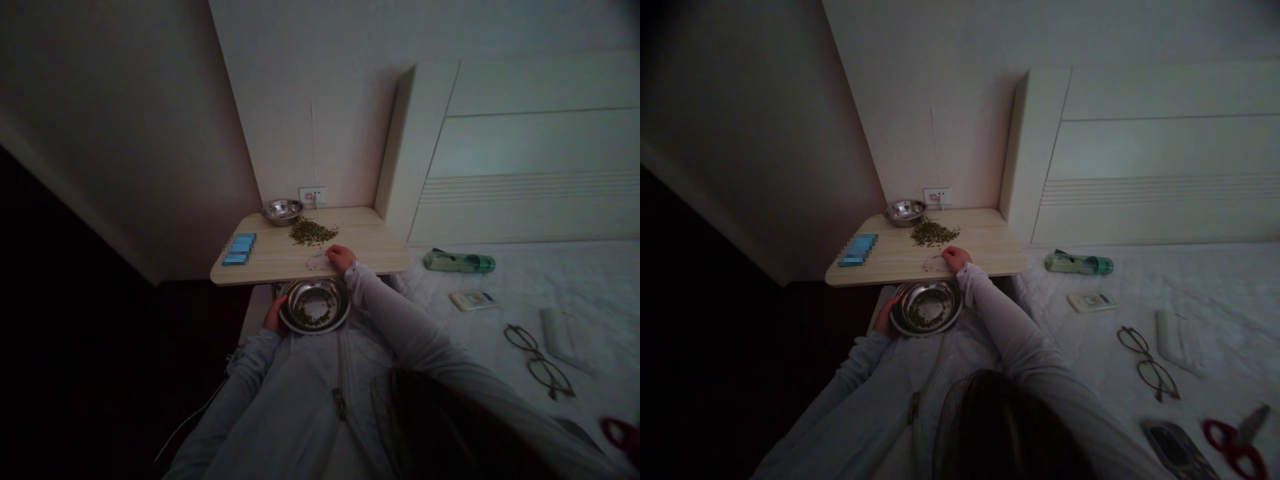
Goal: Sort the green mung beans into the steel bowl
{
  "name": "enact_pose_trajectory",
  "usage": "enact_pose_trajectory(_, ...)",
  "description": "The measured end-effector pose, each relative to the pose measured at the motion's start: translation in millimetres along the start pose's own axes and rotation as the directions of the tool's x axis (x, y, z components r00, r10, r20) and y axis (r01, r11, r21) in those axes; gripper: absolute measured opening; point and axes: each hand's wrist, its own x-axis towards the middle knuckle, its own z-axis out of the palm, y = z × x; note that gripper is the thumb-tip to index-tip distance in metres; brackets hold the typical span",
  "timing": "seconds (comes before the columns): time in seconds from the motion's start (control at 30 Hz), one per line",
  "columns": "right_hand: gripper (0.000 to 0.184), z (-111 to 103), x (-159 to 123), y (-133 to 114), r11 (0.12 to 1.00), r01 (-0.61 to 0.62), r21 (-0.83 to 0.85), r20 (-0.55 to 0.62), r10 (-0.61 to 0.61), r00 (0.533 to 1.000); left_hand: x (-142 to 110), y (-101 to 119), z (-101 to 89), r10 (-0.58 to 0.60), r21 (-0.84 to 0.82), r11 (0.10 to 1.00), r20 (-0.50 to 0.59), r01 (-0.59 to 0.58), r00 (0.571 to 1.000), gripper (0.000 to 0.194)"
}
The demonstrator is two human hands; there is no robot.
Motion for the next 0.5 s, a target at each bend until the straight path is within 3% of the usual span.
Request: enact_pose_trajectory(0.5,0.022,2.3,2.3,3.3,0.999,0.021,-0.033,0.058,-0.019,0.998,0.8,-1.0,-1.4,-0.012,0.004,1.000,0.029,0.012,1.000,0.021)
